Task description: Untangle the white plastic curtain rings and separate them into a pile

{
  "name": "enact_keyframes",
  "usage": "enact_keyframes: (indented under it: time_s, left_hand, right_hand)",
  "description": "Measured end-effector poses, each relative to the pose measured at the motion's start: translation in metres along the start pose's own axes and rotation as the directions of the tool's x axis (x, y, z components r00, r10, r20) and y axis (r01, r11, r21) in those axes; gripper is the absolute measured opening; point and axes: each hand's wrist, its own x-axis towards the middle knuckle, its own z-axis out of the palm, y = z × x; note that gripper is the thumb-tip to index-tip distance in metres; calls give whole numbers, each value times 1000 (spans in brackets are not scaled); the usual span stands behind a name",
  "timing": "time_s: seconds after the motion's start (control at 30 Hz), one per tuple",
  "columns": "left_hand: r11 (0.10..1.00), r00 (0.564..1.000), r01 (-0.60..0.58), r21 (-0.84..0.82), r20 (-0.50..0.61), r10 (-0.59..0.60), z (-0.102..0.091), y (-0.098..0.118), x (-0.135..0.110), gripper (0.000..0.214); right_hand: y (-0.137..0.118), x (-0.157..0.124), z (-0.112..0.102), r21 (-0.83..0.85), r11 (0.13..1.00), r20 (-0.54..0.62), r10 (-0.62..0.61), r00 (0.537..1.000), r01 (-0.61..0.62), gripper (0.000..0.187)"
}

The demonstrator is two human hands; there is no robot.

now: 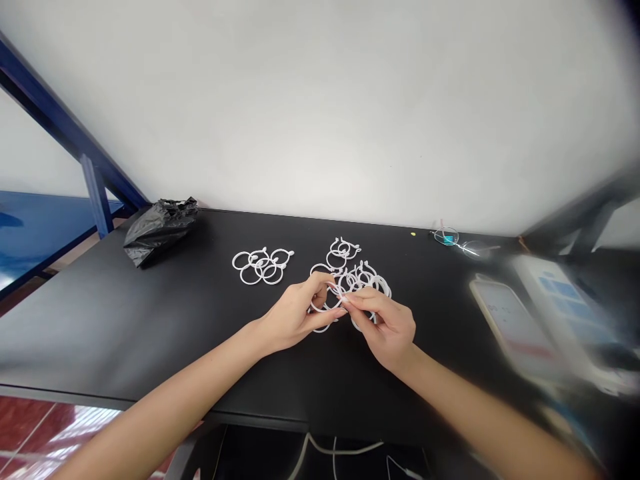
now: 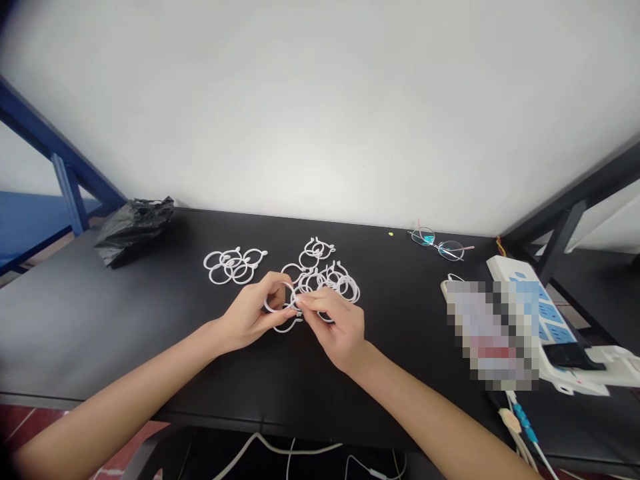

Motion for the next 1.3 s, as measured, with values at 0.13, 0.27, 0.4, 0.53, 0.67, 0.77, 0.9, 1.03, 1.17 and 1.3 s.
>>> enact_keyframes:
  time_s: [0.13, 0.27, 0.4, 0.53, 0.67, 0.77, 0.9, 1.03, 1.17, 1.3]
  left_hand:
    - [1000, 1000, 15, 18, 2, -15, 0, 0, 0, 30]
    - [998, 999, -36, 52, -10, 37, -4, 3, 2, 29]
    - [976, 990, -136, 169, -21, 142, -11, 5, 3, 35]
    - [961, 985, -160, 227, -25, 170, -13, 6, 4, 39]
    - [968, 992, -114, 225, -19, 121, -10, 7, 3, 36]
    - [967, 992, -118, 224, -21, 126, -9, 6, 3, 37]
    - [942, 992, -82, 325, -61, 107, -12, 3, 4, 37]
    - [824, 972, 102, 557, -231, 36, -24, -6, 9, 31]
    - [626, 940, 275, 730, -340, -17, -38, -20, 11, 31]
    - [473, 924, 350, 808, -380, -34, -44, -30, 9, 36]
  right_hand:
    - [0, 1, 1, 0, 1000, 1, -9, 1000, 9, 30]
    - [0, 1, 1, -15, 1000, 3, -12, 1000, 12, 32]
    - [-1, 2, 2, -39, 999, 15, -2, 1000, 3, 30]
    - [-2, 3, 2, -42, 999, 14, -5, 1000, 6, 29]
    - [-1, 2, 2, -48, 999, 10, 5, 1000, -4, 29]
    - [-1, 1, 1, -37, 999, 25, 24, 999, -23, 31]
    - [-2, 2, -1, -15, 998, 49, 54, 997, -53, 30]
    - [-2, 2, -1, -18, 998, 53, 63, 997, -63, 28]
    - [-1, 1, 0, -21, 998, 40, 52, 998, -51, 32]
    - [-1, 1, 1, -31, 998, 38, 51, 998, -50, 31]
